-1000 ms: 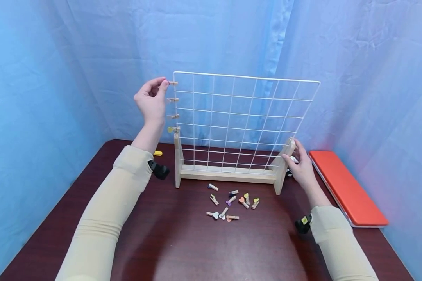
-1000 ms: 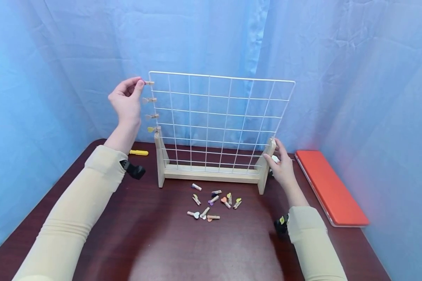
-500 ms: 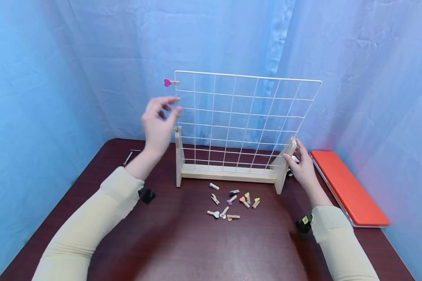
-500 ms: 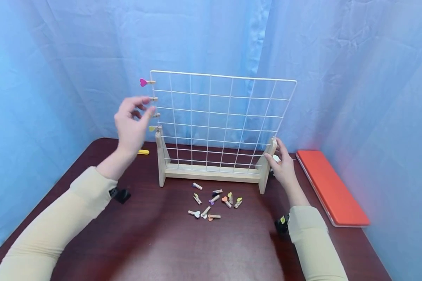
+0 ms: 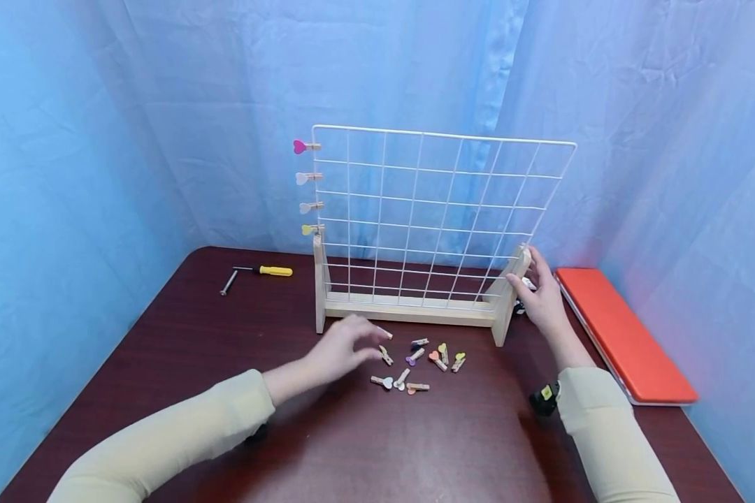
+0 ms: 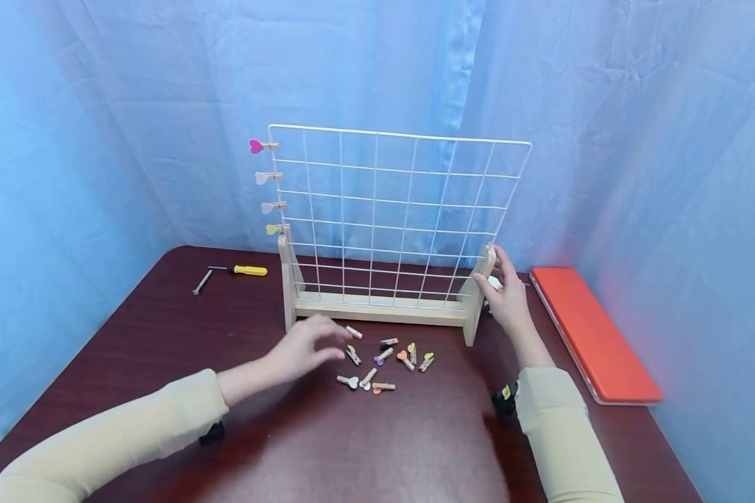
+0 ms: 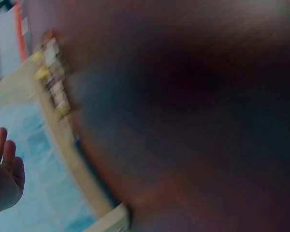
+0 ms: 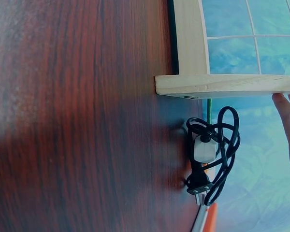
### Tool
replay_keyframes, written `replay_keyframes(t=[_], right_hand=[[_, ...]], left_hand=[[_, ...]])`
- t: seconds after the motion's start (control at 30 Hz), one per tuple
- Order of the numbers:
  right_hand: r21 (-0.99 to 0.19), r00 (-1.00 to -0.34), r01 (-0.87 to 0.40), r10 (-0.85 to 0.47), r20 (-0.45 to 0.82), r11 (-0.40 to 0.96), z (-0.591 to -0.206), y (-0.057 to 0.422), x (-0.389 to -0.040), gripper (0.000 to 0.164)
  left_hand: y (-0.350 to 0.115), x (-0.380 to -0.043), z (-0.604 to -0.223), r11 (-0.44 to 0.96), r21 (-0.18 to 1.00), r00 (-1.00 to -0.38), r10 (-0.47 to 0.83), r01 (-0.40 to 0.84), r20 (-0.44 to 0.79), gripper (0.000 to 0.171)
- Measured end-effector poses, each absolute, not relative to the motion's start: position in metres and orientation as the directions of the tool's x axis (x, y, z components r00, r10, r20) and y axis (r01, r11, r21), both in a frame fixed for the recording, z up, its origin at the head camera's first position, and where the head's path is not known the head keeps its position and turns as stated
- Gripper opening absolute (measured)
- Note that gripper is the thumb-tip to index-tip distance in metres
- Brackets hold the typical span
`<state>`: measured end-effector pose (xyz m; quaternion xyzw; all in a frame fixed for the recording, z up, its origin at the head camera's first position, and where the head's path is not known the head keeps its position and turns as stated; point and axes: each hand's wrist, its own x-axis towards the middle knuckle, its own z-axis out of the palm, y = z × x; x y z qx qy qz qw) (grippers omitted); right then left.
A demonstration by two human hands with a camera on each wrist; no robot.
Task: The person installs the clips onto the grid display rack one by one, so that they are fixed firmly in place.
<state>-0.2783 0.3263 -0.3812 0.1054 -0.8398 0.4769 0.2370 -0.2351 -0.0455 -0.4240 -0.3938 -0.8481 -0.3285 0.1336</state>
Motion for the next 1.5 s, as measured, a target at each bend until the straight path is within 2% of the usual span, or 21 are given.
replay_keyframes(t=[0.2, 0.4, 0.57, 0.87, 1.0, 1.2, 1.37, 1.5], right_hand=[[-0.749, -0.866, -0.409, 0.037, 0.499, 0.521, -0.382, 0.326, -0.279, 0.064], [-0.752, -0.868, -0.412, 0.029, 0.496, 0.515, -0.383, 0.323, -0.278, 0.064], [-0.749, -0.865, -0.414, 0.033, 0.501, 0.517, -0.383, 0.322, -0.278, 0.064], [-0.764, -0.876, -0.399, 0.035, 0.481, 0.507, -0.382, 0.322, -0.278, 0.064], [-0.765, -0.882, -0.389, 0.031, 0.470, 0.513, -0.381, 0.323, -0.278, 0.065], [-0.764, -0.881, -0.385, 0.041, 0.471, 0.518, -0.380, 0.325, -0.279, 0.065], [-0.762, -0.883, -0.382, 0.039, 0.469, 0.523, -0.382, 0.326, -0.278, 0.066], [-0.756, -0.878, -0.395, 0.029, 0.479, 0.521, -0.383, 0.327, -0.279, 0.066]], left_hand=[[-0.035, -0.225, -0.448, 0.458, 0.376, -0.579, 0.744, 0.806, 0.334, 0.020], [-0.029, -0.225, -0.459, 0.487, 0.369, -0.586, 0.775, 0.791, 0.234, 0.017], [-0.029, -0.224, -0.462, 0.477, 0.410, -0.590, 0.780, 0.777, 0.210, 0.018], [-0.031, -0.227, -0.450, 0.428, 0.443, -0.560, 0.797, 0.788, 0.226, 0.011], [-0.035, -0.230, -0.430, 0.434, 0.483, -0.595, 0.763, 0.761, 0.253, 0.010], [-0.045, -0.240, -0.375, 0.497, 0.496, -0.683, 0.652, 0.713, 0.329, 0.008], [-0.057, -0.254, -0.323, 0.495, 0.502, -0.704, 0.545, 0.709, 0.455, 0.010], [-0.067, -0.264, -0.279, 0.477, 0.502, -0.692, 0.477, 0.721, 0.542, 0.010]])
